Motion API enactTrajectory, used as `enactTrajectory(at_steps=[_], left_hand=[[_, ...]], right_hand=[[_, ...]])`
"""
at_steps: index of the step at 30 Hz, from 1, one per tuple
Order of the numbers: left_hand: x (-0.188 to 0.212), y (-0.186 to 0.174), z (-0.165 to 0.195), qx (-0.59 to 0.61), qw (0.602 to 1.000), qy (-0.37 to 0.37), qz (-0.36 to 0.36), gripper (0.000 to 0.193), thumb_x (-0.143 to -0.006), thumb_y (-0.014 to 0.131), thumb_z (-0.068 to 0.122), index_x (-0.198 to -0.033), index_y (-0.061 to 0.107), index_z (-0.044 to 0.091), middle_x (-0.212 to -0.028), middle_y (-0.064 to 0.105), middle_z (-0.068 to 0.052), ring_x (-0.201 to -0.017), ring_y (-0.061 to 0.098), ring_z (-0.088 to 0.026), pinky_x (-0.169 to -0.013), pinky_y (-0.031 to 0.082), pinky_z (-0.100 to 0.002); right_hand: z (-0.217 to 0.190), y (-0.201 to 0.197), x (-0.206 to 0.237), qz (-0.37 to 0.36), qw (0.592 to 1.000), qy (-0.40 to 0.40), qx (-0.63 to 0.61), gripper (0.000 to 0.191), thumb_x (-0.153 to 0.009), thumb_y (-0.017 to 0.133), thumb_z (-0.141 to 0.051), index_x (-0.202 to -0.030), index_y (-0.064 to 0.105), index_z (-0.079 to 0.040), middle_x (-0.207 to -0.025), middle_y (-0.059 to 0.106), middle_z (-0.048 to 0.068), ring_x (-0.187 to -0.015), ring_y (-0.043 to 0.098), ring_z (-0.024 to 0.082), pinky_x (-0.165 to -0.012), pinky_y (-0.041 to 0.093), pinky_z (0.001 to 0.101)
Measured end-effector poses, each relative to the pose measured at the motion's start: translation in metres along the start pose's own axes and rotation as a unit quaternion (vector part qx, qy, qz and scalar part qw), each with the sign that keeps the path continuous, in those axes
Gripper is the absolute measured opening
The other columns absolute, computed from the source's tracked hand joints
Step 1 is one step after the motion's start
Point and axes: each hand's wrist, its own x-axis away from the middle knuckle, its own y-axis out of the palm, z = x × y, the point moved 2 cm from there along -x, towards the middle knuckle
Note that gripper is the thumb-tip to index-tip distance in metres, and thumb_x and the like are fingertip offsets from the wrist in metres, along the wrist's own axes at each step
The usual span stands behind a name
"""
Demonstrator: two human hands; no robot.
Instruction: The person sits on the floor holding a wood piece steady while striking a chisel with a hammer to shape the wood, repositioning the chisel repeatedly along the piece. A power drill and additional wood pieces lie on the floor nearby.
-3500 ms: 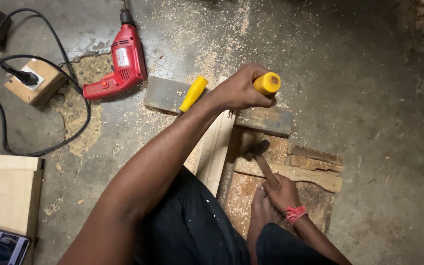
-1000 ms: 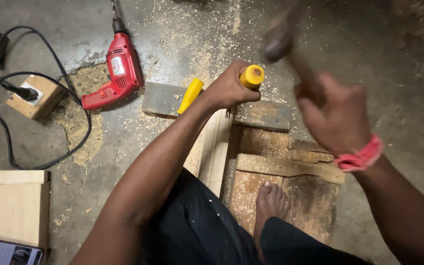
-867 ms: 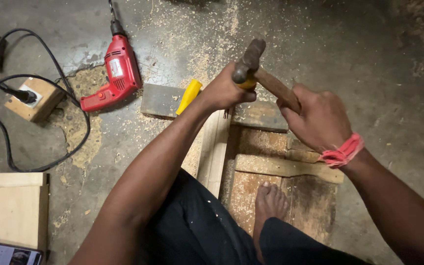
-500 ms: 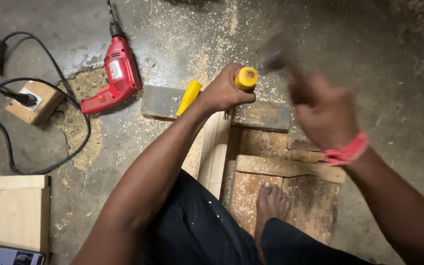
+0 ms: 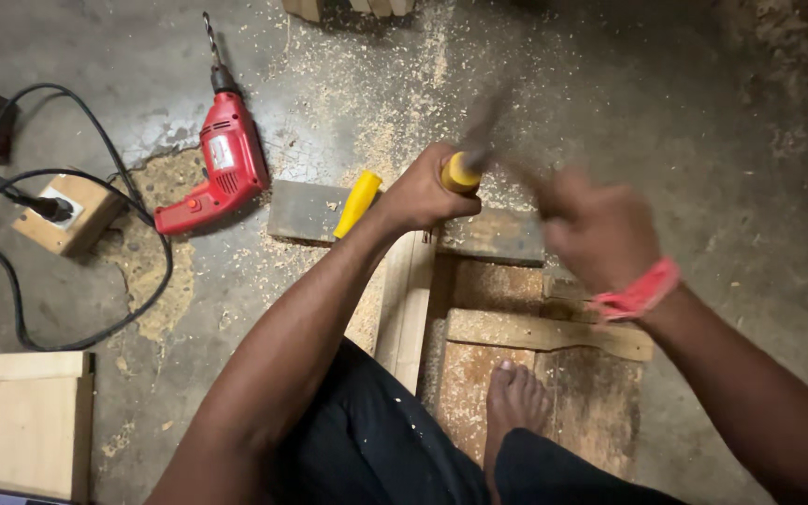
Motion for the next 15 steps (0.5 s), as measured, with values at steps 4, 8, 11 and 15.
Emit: enactTrajectory(at_steps=[4,8,11,15], left_hand=[[0.001,0.000,0.006,-0.006,1.000,0.022,0.003,0.027,-0.069,0.077,0.008,-0.091,0.061,0.005,-0.076,0.062,0.003,-0.071,0.061,-0.007,-0.065,0.052,-0.028],[-0.001,0.005,0.005,-0.026,0.999,0.030,-0.027,0.016,-0.075,0.076,0.007,-0.075,0.060,0.002,-0.070,0.062,0.001,-0.068,0.060,-0.009,-0.062,0.049,-0.030],[-0.002,0.005,0.000,-0.037,0.999,0.017,-0.020,0.016,-0.073,0.075,0.007,-0.072,0.059,0.004,-0.067,0.060,0.002,-0.065,0.059,-0.009,-0.060,0.049,-0.030],[-0.001,0.001,-0.003,-0.021,1.000,0.013,0.001,0.016,-0.070,0.075,0.007,-0.073,0.059,0.006,-0.068,0.060,0.004,-0.065,0.058,-0.007,-0.059,0.048,-0.029]], right_hand=[[0.015,0.006,-0.001,-0.118,0.988,0.037,0.089,0.019,-0.094,0.075,-0.021,-0.085,0.066,-0.007,-0.053,0.060,0.011,-0.041,0.054,0.019,-0.045,0.044,0.0385],[0.007,-0.034,-0.001,0.016,0.998,0.013,-0.056,0.018,-0.099,0.073,-0.018,-0.089,0.064,-0.006,-0.061,0.061,0.007,-0.049,0.055,0.014,-0.047,0.044,0.0348],[0.002,-0.037,0.003,0.136,0.983,0.043,-0.116,0.023,-0.110,0.070,-0.017,-0.094,0.059,-0.004,-0.064,0.058,0.009,-0.054,0.054,0.014,-0.053,0.042,0.0354],[0.007,0.015,0.008,-0.008,0.987,-0.110,0.114,0.010,-0.090,0.072,-0.018,-0.094,0.067,-0.011,-0.071,0.068,0.011,-0.058,0.061,0.024,-0.051,0.047,0.0398]])
